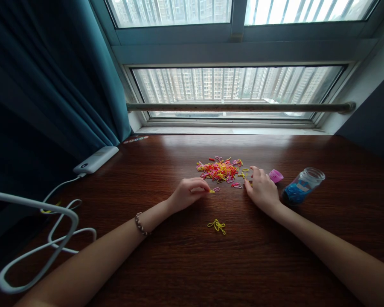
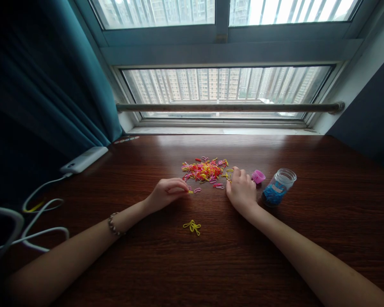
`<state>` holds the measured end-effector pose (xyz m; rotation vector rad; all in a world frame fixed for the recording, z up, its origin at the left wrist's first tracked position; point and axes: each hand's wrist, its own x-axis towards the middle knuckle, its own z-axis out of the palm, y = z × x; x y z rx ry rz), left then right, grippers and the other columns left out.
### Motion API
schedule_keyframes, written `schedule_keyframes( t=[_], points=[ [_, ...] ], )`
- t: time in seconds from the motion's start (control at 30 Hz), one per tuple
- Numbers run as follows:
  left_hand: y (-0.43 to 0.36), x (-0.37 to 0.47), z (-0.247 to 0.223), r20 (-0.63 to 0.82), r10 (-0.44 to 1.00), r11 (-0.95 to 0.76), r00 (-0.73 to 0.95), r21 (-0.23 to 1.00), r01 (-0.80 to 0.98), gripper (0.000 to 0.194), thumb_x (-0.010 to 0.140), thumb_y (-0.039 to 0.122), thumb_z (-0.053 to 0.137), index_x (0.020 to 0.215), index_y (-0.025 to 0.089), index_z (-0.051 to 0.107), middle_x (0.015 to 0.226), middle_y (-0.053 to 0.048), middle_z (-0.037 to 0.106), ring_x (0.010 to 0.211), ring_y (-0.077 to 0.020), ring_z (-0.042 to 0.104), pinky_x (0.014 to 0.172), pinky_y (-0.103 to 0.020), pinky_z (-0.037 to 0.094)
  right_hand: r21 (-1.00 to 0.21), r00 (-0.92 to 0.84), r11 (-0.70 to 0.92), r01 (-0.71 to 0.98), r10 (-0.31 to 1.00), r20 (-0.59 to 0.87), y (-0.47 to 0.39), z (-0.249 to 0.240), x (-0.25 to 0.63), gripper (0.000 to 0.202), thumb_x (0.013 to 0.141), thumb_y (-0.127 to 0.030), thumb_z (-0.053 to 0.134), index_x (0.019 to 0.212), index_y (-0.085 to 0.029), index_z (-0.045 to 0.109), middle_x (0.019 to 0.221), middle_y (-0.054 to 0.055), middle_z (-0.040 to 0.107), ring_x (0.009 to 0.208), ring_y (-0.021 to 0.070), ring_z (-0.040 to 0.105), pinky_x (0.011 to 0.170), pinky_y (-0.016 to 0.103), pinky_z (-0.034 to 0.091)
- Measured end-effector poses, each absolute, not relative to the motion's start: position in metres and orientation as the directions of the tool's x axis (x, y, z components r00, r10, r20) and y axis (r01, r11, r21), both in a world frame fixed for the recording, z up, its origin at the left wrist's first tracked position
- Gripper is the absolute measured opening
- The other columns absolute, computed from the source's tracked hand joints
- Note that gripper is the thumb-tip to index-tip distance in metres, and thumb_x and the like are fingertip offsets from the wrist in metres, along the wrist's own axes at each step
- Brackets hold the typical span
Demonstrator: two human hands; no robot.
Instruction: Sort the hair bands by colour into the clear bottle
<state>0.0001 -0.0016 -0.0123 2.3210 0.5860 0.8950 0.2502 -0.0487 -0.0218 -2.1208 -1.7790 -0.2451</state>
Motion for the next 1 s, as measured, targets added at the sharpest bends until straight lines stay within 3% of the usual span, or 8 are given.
schedule_keyframes(
  t=[0.17,0.27,0.4,0.53,0.67,0.8,0.9,1.0],
  points=[
    [-0.024,0.009,-0.009,0.362,0.382,-0.712,0.850,0.701,0.021,0.012,0.078,0.022,0.057,0.080,0.014,0.065,0.077,-0.007,0.066,0.071,-0.0128,0.061,0.068,-0.022,0.048,-0.106,0.167,-0.141,0.984,0.939,0.301,-0.050,-0.026,0.248,0.039,0.084,-0.030,0.042,0.118,-0.011,0.041,0.098,0.013,0.056,0.089,0.0244,0.053,0.071,0.031,0.039],
    [-0.025,0.011,-0.008,0.370,0.322,-0.757,0.872,0.654,0.002,0.013,0.079,0.023,0.057,0.081,0.014,0.065,0.078,-0.007,0.067,0.076,-0.0132,0.061,0.072,-0.022,0.048,-0.116,0.162,-0.133,0.984,0.942,0.295,-0.049,-0.028,0.250,0.036,0.084,-0.029,0.040,0.117,-0.012,0.042,0.096,0.012,0.058,0.089,0.0237,0.054,0.070,0.030,0.039],
    [-0.008,0.003,-0.010,0.457,0.383,-0.900,0.803,0.381,0.212,0.014,0.081,0.025,0.053,0.087,0.018,0.064,0.094,-0.006,0.066,0.102,-0.0179,0.054,0.091,-0.032,0.040,-0.175,0.171,-0.122,0.977,0.938,0.303,-0.046,-0.029,0.254,0.033,0.084,-0.025,0.040,0.115,-0.014,0.043,0.095,0.010,0.059,0.085,0.0231,0.055,0.066,0.030,0.039],
    [0.009,-0.006,-0.015,0.434,0.473,-0.875,0.767,0.131,0.466,0.021,0.084,0.029,0.049,0.100,0.021,0.060,0.116,-0.006,0.057,0.122,-0.0222,0.036,0.102,-0.045,0.022,-0.342,0.165,-0.025,0.939,0.906,0.389,-0.044,-0.027,0.254,0.029,0.083,-0.020,0.039,0.110,-0.013,0.046,0.092,0.010,0.059,0.081,0.0208,0.055,0.068,0.030,0.041],
    [0.014,-0.006,-0.021,0.331,0.549,-0.832,0.767,0.134,0.538,0.030,0.085,0.035,0.043,0.108,0.020,0.054,0.122,-0.008,0.052,0.127,-0.0235,0.028,0.102,-0.050,0.015,-0.560,0.072,0.253,0.789,0.867,0.493,-0.051,-0.018,0.243,0.022,0.081,-0.020,0.044,0.100,-0.014,0.052,0.083,0.007,0.059,0.074,0.0173,0.055,0.069,0.029,0.043],
    [0.014,-0.004,-0.024,0.288,0.577,-0.816,0.764,0.177,0.550,0.033,0.087,0.036,0.039,0.114,0.021,0.050,0.124,-0.009,0.050,0.127,-0.0234,0.027,0.102,-0.051,0.014,-0.776,-0.069,0.382,0.502,0.912,0.404,-0.073,-0.008,0.220,0.015,0.079,-0.022,0.051,0.092,-0.017,0.056,0.076,0.003,0.060,0.065,0.0132,0.055,0.060,0.025,0.045],
    [0.015,-0.003,-0.024,0.286,0.594,-0.805,0.752,0.196,0.561,0.036,0.087,0.036,0.039,0.119,0.022,0.047,0.124,-0.009,0.049,0.126,-0.0236,0.028,0.102,-0.050,0.015,-0.844,-0.225,0.399,0.359,0.914,0.337,-0.088,-0.004,0.206,0.009,0.078,-0.022,0.053,0.083,-0.017,0.059,0.077,0.003,0.062,0.068,0.0120,0.057,0.062,0.023,0.047],
    [0.015,-0.004,-0.025,0.279,0.591,-0.807,0.757,0.188,0.560,0.037,0.087,0.036,0.039,0.120,0.022,0.046,0.124,-0.009,0.049,0.124,-0.0235,0.029,0.102,-0.050,0.013,-0.839,-0.320,0.420,0.345,0.893,0.316,-0.096,-0.005,0.199,0.010,0.078,-0.020,0.053,0.083,-0.016,0.061,0.076,0.003,0.062,0.069,0.0113,0.057,0.063,0.022,0.047]
  ],
)
